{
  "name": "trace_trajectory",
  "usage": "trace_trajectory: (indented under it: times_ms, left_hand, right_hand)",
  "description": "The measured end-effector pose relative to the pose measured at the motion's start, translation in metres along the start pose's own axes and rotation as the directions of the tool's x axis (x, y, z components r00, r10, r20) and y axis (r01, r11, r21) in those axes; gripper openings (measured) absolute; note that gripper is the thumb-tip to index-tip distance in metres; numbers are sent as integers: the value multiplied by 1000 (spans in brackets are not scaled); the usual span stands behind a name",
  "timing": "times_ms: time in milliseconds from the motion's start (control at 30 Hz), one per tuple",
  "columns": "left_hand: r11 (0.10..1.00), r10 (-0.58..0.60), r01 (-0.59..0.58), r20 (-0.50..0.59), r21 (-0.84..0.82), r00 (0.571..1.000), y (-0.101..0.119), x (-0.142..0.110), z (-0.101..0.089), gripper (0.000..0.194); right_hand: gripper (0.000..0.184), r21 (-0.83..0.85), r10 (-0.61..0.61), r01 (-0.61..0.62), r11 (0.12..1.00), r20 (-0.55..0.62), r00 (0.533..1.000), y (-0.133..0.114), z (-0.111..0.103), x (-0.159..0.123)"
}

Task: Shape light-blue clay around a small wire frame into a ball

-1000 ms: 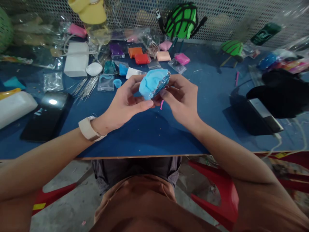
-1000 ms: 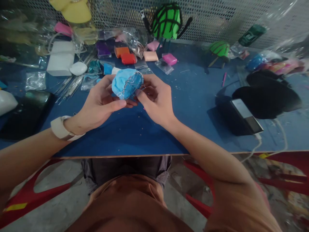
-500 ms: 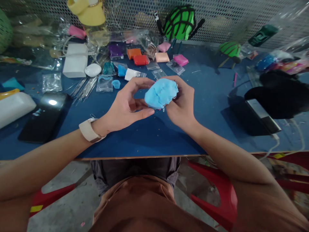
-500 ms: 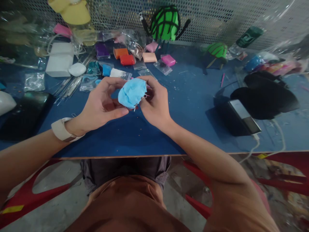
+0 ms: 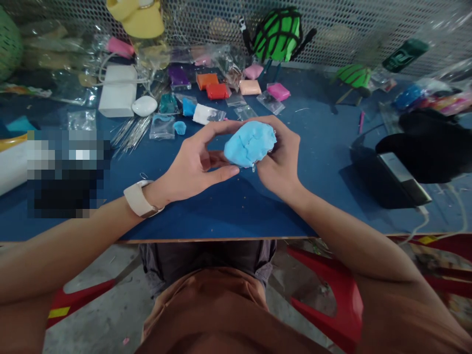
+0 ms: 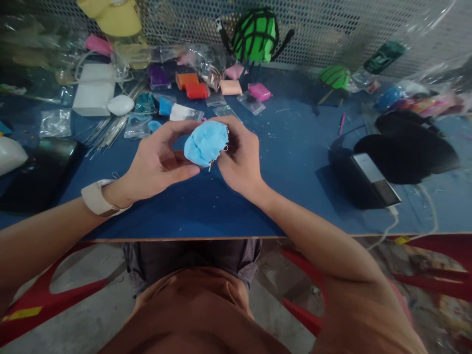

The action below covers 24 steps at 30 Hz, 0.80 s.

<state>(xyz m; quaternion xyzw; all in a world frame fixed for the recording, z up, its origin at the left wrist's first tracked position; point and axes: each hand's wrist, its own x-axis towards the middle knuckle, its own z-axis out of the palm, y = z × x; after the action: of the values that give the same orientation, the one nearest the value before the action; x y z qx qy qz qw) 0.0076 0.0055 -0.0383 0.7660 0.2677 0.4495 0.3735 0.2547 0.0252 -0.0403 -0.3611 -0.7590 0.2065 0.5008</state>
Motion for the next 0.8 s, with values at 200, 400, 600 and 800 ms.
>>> trace_trajectory:
  times_ms: [200,400,600,800]
  left_hand:
    - [999,37,-37,-1,36,999,-2,0,-1,75]
    - [995,-73,69,-49,-77,996,8,2,2,66]
    - [894,-252,215,-45,-392,967,10,3,2,55]
    - [774,-365,322,31,-545,931,3,4,-1,41]
  right_hand:
    - [30,-23,31,-30,999,26,999,0,0,0]
    - [30,118,73,-79,990,52,996,-4,-1,4]
    - [57,245,193,-211,946,96,977,-6,-3,7]
    - [72,249,235,-252,935,96,967,-1,-1,12]
